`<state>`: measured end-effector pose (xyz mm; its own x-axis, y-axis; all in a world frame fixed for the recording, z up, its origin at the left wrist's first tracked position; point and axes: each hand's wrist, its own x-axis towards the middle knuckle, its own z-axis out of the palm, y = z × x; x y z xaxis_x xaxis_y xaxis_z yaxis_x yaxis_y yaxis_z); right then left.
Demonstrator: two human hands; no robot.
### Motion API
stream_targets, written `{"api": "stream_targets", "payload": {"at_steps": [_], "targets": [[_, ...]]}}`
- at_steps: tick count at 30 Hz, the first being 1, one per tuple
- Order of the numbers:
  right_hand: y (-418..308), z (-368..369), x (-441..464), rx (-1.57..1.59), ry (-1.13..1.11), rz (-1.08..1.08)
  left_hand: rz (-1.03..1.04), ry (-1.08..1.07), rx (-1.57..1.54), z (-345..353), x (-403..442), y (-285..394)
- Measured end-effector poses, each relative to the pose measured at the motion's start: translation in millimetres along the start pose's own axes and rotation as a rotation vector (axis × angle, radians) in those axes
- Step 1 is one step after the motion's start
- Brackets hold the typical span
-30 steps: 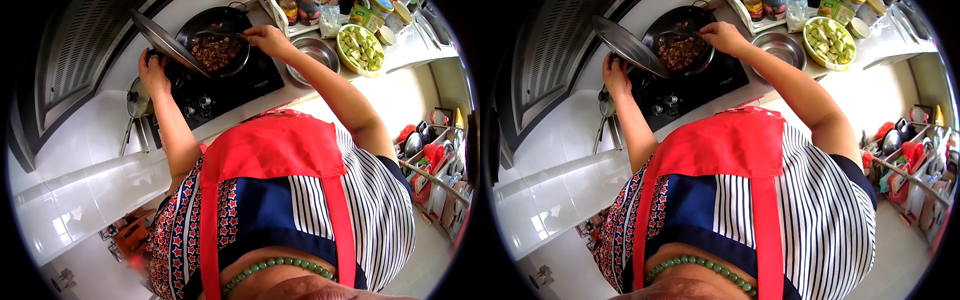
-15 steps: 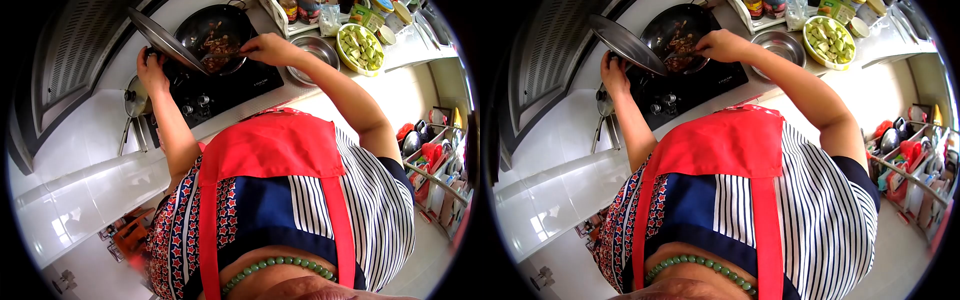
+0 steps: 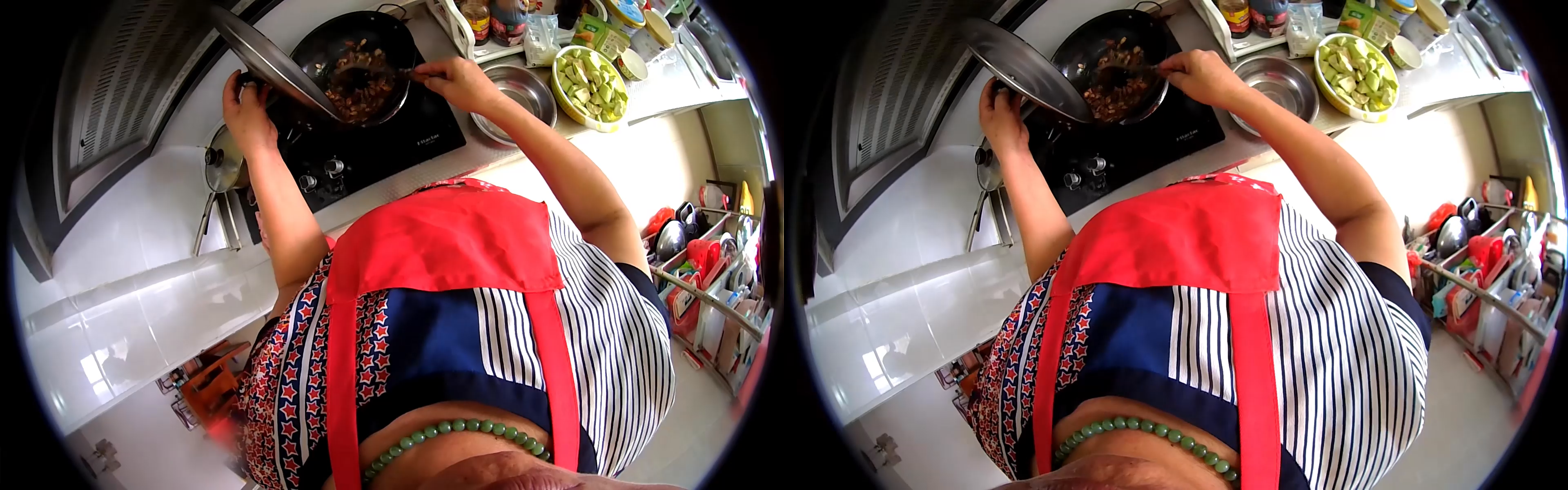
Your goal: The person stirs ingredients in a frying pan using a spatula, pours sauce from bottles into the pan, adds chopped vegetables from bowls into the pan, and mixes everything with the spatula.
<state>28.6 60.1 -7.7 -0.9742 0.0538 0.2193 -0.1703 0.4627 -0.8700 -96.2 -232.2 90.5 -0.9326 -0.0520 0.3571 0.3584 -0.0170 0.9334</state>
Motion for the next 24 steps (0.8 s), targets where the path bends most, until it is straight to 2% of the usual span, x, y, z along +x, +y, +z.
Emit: {"api": "stream_targets", "payload": {"at_steps": [1, 4, 5, 8, 15, 16, 18, 21, 24], "targets": [[8.8, 6.4, 7.7, 0.043, 0.047, -0.055, 0.002, 0.000, -0.001, 1.0, -0.7, -0.4], [4.0, 4.7, 16.3, -0.081, 0.103, 0.016, -0.007, -0.002, 0.014, 1.1, -3.0, -2.5], [9.6, 6.7, 16.6, -0.092, 0.142, -0.029, -0.011, -0.004, 0.023, 1.0, -2.8, -2.8], [25.7, 18.5, 12.7, 0.069, 0.131, 0.099, -0.020, 0.006, 0.014, 0.9, -6.6, -0.8], [-13.6, -10.1, -37.4, 0.537, -0.141, 0.460, 0.024, -0.001, 0.022, -1.8, -6.6, 2.1], [-15.2, -12.0, -39.5, 0.462, -0.168, 0.436, 0.016, 0.017, 0.044, 7.1, -12.7, 11.1], [1.5, 2.8, -34.8, 0.319, -0.052, 0.199, 0.018, -0.001, 0.032, 8.6, -10.3, 8.7], [0.6, 0.1, -29.9, 0.005, -0.033, 0.075, 0.026, 0.010, 0.064, 13.3, -8.2, 1.9], [11.1, 5.0, -24.9, -0.036, -0.034, 0.007, 0.014, -0.002, 0.053, 16.7, -9.0, -5.8]]}}
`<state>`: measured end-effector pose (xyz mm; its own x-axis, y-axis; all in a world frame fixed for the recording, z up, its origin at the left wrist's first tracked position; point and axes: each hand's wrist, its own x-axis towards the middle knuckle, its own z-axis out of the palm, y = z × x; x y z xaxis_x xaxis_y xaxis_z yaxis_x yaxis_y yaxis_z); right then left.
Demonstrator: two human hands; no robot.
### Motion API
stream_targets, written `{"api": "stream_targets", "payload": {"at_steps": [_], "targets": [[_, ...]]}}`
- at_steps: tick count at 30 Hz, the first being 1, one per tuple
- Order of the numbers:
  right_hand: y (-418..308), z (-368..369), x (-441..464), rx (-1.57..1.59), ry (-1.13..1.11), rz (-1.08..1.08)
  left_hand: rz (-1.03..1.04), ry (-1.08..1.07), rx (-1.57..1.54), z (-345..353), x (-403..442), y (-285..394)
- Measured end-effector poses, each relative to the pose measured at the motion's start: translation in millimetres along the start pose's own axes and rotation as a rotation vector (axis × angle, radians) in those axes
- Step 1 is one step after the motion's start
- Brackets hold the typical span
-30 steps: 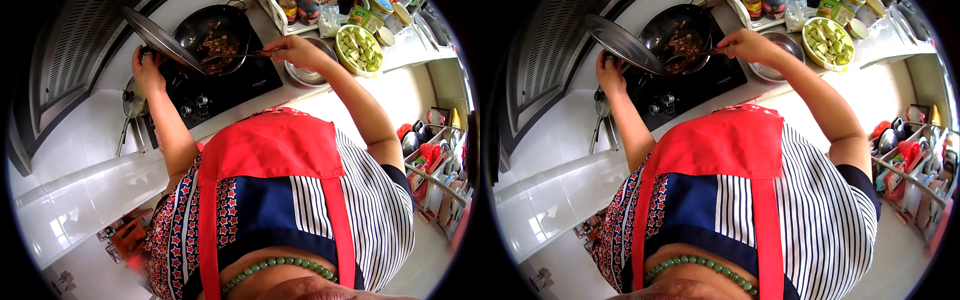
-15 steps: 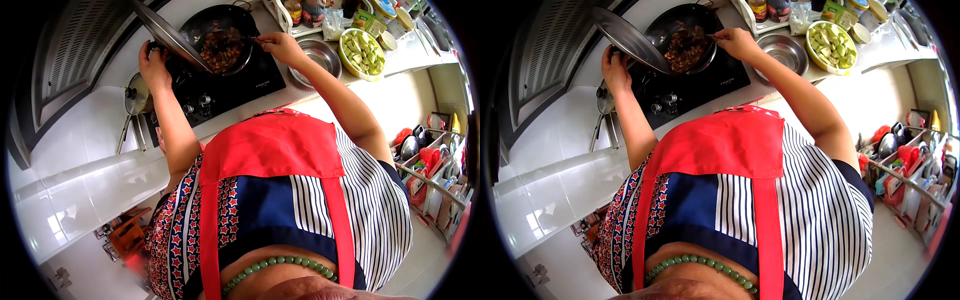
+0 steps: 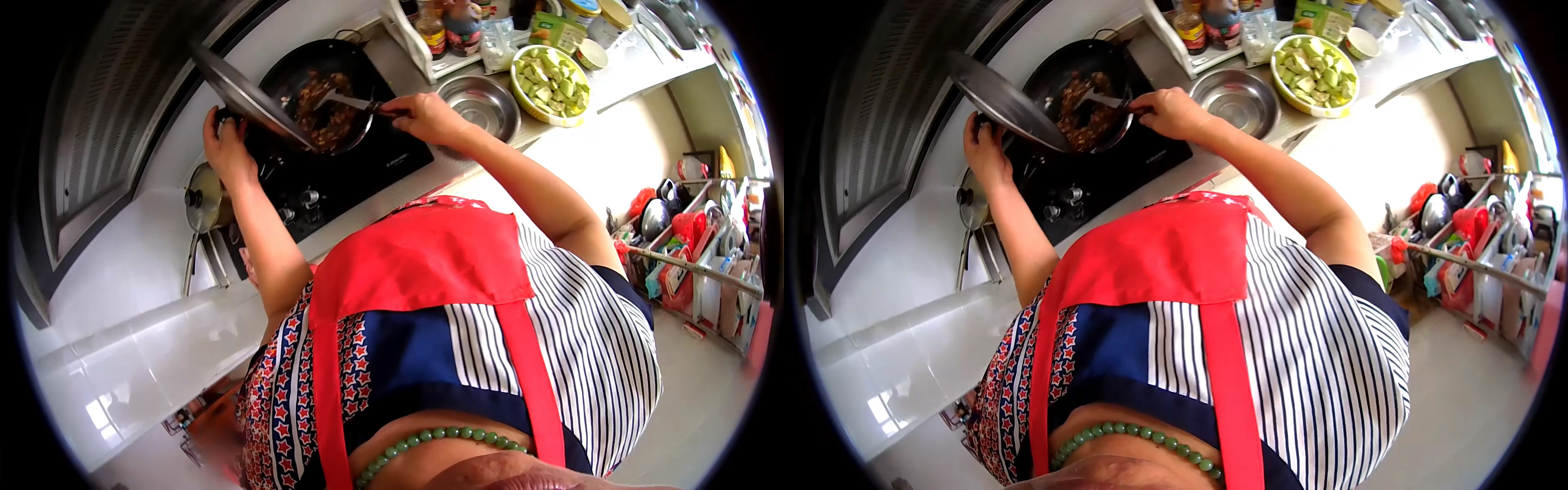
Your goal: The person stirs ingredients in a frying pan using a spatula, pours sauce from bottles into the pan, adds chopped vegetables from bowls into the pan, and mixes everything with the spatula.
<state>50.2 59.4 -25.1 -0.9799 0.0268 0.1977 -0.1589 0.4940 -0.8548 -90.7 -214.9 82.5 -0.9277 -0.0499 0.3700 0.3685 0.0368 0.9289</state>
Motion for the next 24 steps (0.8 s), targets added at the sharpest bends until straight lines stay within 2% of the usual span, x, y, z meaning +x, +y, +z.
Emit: {"api": "stream_targets", "payload": {"at_steps": [4, 5, 7, 8, 9, 12, 14, 16, 17, 18, 20, 22, 23, 24], "targets": [[-3.9, -16.9, -8.9, 0.071, -0.052, -0.012, -0.019, 0.007, 0.053, 8.9, -8.0, 7.5], [-6.9, -26.6, -13.9, 0.040, -0.013, 0.001, -0.006, 0.004, 0.065, 10.3, -8.1, 7.3], [5.4, -40.1, -18.4, 0.211, 0.060, 0.213, 0.028, 0.022, 0.118, 6.8, -2.6, 7.4], [24.7, -43.1, -18.8, 0.147, 0.211, 0.145, 0.068, 0.006, 0.145, 0.8, 3.8, 4.0], [31.6, -54.2, -23.7, 0.248, 0.263, 0.269, 0.057, 0.002, 0.115, -0.1, 6.6, 8.9], [84.9, -76.9, -53.4, 0.534, 0.523, 0.404, 0.058, 0.008, 0.075, -7.1, 17.5, 12.0], [116.7, -86.2, -86.2, 0.845, 0.658, 0.652, 0.040, 0.014, 0.063, -1.1, 18.5, 12.8], [146.0, -88.5, -121.9, 1.198, 0.749, 0.672, -0.002, 0.008, -0.030, 10.2, 12.5, 16.3], [154.5, -88.3, -134.6, 1.268, 0.917, 0.756, -0.010, -0.011, -0.059, 18.9, 5.8, 21.0], [159.9, -88.0, -144.1, 1.238, 1.061, 0.791, -0.018, -0.027, -0.081, 26.1, 1.1, 26.6], [184.7, -91.1, -167.1, 1.194, 1.148, 0.743, -0.021, -0.052, -0.156, 47.1, -11.0, 33.6], [194.5, -98.9, -173.4, 0.999, 1.263, 0.820, -0.023, -0.105, -0.258, 67.5, -24.9, 38.0], [202.0, -103.2, -176.2, 0.973, 1.305, 0.852, -0.077, -0.049, -0.289, 78.8, -32.6, 39.7], [205.5, -107.9, -176.2, 0.940, 1.304, 0.852, -0.085, -0.092, -0.320, 91.1, -40.6, 39.0]]}}
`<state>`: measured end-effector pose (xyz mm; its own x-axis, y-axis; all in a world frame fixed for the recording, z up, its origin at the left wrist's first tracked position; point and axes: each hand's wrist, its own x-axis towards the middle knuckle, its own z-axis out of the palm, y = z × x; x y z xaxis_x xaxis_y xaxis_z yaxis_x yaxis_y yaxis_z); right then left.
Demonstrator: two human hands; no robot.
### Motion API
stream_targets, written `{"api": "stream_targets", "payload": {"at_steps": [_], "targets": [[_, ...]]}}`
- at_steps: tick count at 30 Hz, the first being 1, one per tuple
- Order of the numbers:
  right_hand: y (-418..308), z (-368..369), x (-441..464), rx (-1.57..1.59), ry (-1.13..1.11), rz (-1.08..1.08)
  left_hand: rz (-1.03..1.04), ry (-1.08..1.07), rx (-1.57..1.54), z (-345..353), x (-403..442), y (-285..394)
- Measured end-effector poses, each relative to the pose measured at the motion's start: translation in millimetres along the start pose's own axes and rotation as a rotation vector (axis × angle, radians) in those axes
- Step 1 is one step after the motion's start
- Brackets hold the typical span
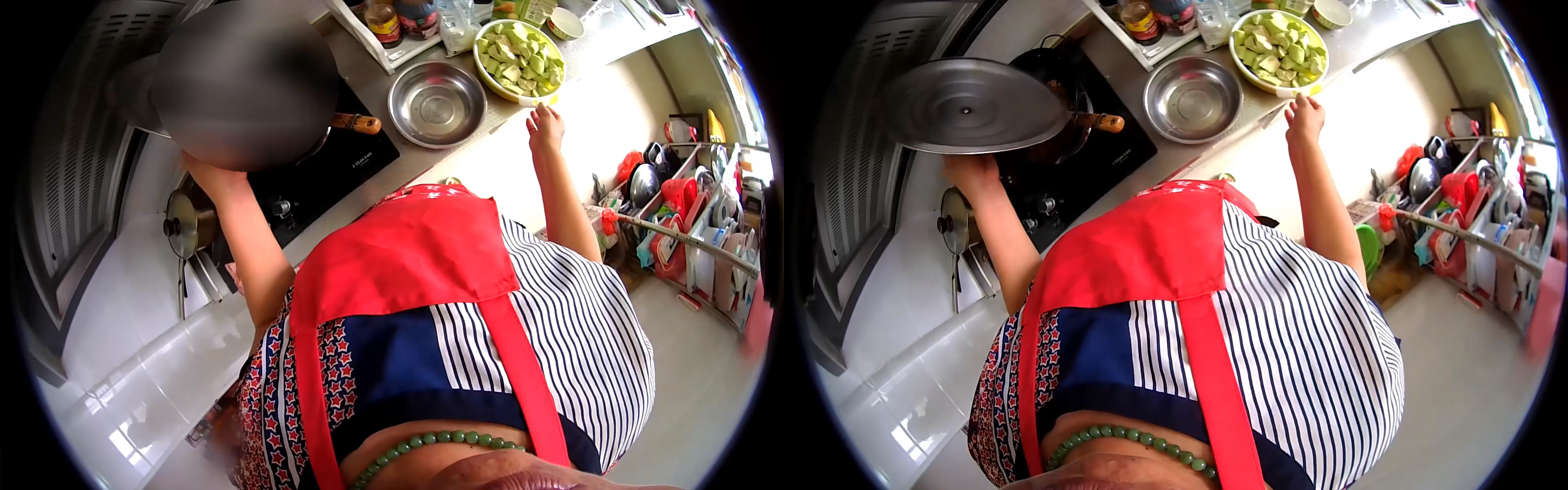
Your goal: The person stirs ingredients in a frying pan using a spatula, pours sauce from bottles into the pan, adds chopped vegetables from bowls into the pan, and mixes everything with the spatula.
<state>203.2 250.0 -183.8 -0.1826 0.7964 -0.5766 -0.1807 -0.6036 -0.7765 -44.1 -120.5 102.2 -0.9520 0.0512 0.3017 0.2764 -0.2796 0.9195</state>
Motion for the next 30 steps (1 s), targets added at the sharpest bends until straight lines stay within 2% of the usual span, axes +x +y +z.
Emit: {"api": "stream_targets", "payload": {"at_steps": [2, 7, 10, 11, 14, 16, 20, 22, 24, 25, 26, 30], "targets": [[-7.5, -2.5, 7.1, -0.049, 0.009, -0.039, -0.029, -0.081, -0.060, 18.6, -10.9, -8.4], [-16.1, -4.0, 12.1, -0.160, -0.006, -0.136, -0.151, -0.123, -0.074, 33.0, -28.4, -33.8], [-16.2, -3.3, 14.0, -0.702, 0.194, -0.658, -0.171, -0.101, -0.217, 42.9, -29.8, -31.4], [-21.2, 0.6, 3.3, -0.798, 0.279, -0.952, -0.161, -0.041, -0.157, 45.2, -27.8, -30.7], [-36.5, 60.3, -31.9, -0.514, -0.388, -0.819, -0.196, 0.086, -0.088, 44.7, -20.5, -24.2], [-45.0, 107.4, -44.6, -0.528, -0.419, -0.899, -0.171, 0.089, -0.120, 43.7, -17.3, -24.5], [-60.0, 203.9, -56.9, -0.631, -0.721, -0.908, -0.083, 0.135, -0.177, 24.2, -10.4, -20.8], [-56.6, 245.6, -69.2, -0.744, -0.795, -0.890, 0.000, 0.109, -0.188, 4.2, -4.0, -18.3], [-24.2, 290.4, -47.6, -0.683, -0.769, -1.108, 0.053, 0.147, -0.159, -10.3, -3.4, -10.4], [-13.7, 309.5, -41.0, -0.722, -0.714, -1.133, 0.075, 0.174, -0.202, -17.3, -4.1, -5.6], [-14.2, 324.6, -42.3, -0.827, -0.712, -1.011, 0.093, 0.207, -0.202, -20.0, -3.8, 1.0], [-12.8, 347.3, -52.3, -1.032, -0.538, -0.852, 0.160, 0.307, -0.193, -54.7, 3.6, 15.5]]}}
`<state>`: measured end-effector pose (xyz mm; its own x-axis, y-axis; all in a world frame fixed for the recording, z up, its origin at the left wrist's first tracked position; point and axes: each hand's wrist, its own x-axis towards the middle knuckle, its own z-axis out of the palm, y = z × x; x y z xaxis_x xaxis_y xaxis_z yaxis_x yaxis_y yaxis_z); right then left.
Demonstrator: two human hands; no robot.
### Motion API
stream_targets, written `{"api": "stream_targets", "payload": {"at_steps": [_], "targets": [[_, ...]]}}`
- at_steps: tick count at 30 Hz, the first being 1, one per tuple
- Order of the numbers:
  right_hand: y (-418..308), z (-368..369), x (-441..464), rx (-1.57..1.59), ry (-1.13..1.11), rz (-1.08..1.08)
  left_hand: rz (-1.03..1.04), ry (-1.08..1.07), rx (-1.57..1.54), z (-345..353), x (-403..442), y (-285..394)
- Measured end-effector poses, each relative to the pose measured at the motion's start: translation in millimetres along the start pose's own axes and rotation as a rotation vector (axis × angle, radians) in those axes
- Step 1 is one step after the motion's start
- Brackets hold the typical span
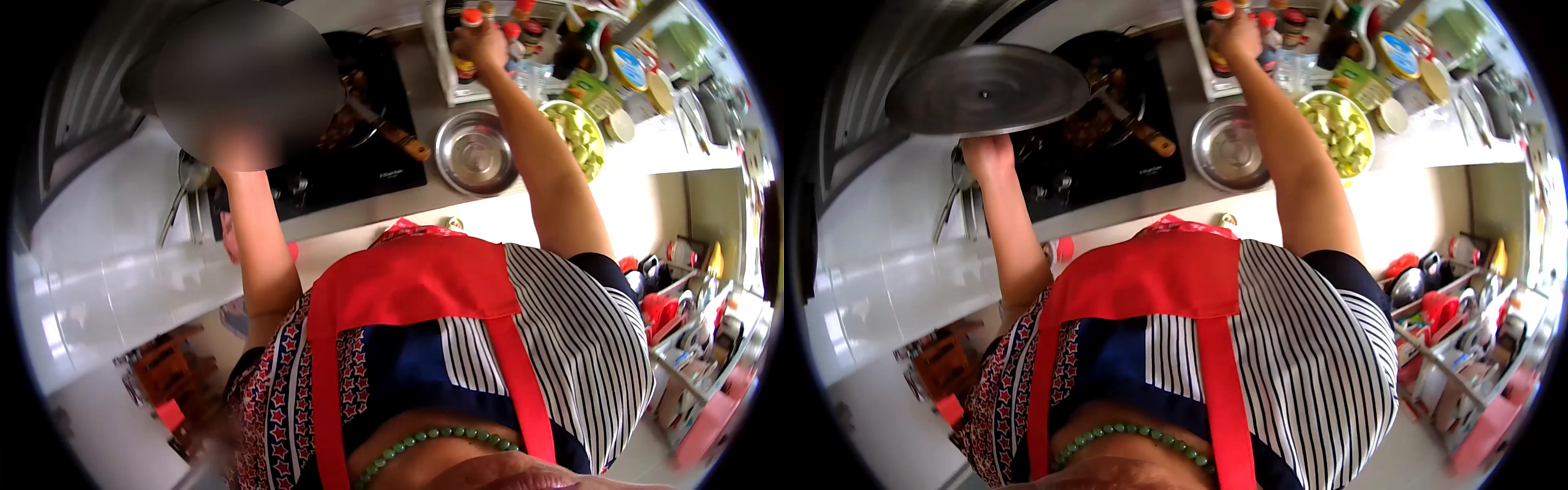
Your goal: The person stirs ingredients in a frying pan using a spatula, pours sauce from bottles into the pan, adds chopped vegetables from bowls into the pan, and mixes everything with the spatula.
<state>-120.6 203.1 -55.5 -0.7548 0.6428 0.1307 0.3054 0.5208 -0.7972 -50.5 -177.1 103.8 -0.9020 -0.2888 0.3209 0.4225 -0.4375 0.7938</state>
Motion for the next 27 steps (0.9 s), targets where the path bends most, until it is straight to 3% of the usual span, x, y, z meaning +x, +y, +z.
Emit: {"api": "stream_targets", "payload": {"at_steps": [2, 4, 9, 12, 14, 16, 17, 18, 20, 23, 25, 26, 27], "targets": [[0.8, 1.5, 8.6, -0.169, -0.013, 0.021, 0.050, 0.006, 0.100, 2.8, 9.3, 15.8], [18.1, 12.8, 18.3, -0.209, 0.164, -0.260, 0.048, -0.039, 0.235, -9.8, 28.8, 26.4], [12.5, -20.7, -10.1, 0.087, -0.015, -0.180, 0.039, -0.098, 0.468, -22.2, 30.2, 39.5], [-14.1, -48.4, -48.0, 0.482, 0.029, -0.248, 0.031, -0.128, 0.245, -5.4, 17.3, 34.2], [-10.9, -66.4, -43.7, 0.278, 0.050, -0.307, -0.054, -0.052, 0.063, 3.9, 11.5, 20.9], [-21.0, -80.0, -49.9, 0.352, 0.195, -0.458, -0.099, -0.110, 0.041, 20.3, 1.4, 2.8], [-29.0, -92.1, -56.3, 0.349, 0.182, -0.409, -0.129, -0.143, 0.034, 28.1, -5.4, -6.6], [-34.5, -106.0, -60.4, 0.274, 0.190, -0.443, -0.158, -0.185, 0.035, 35.8, -12.4, -15.3], [-33.0, -121.6, -66.5, 0.597, 0.100, -0.442, -0.227, -0.275, 0.048, 52.3, -26.3, -31.5], [-25.5, -147.6, -81.4, 0.769, 0.075, -0.472, -0.299, -0.504, 0.168, 72.0, -49.7, -55.4], [-20.1, -172.4, -100.7, 0.783, 0.057, -0.478, -0.059, -0.871, 0.605, 81.7, -63.6, -70.7], [-12.5, -178.4, -113.5, 0.906, 0.118, -0.363, 0.020, -1.023, 0.733, 89.9, -72.0, -78.0], [31.6, -195.6, -118.0, 0.402, 0.218, -0.608, 0.033, -1.034, 0.596, 94.3, -80.4, -81.7]]}}
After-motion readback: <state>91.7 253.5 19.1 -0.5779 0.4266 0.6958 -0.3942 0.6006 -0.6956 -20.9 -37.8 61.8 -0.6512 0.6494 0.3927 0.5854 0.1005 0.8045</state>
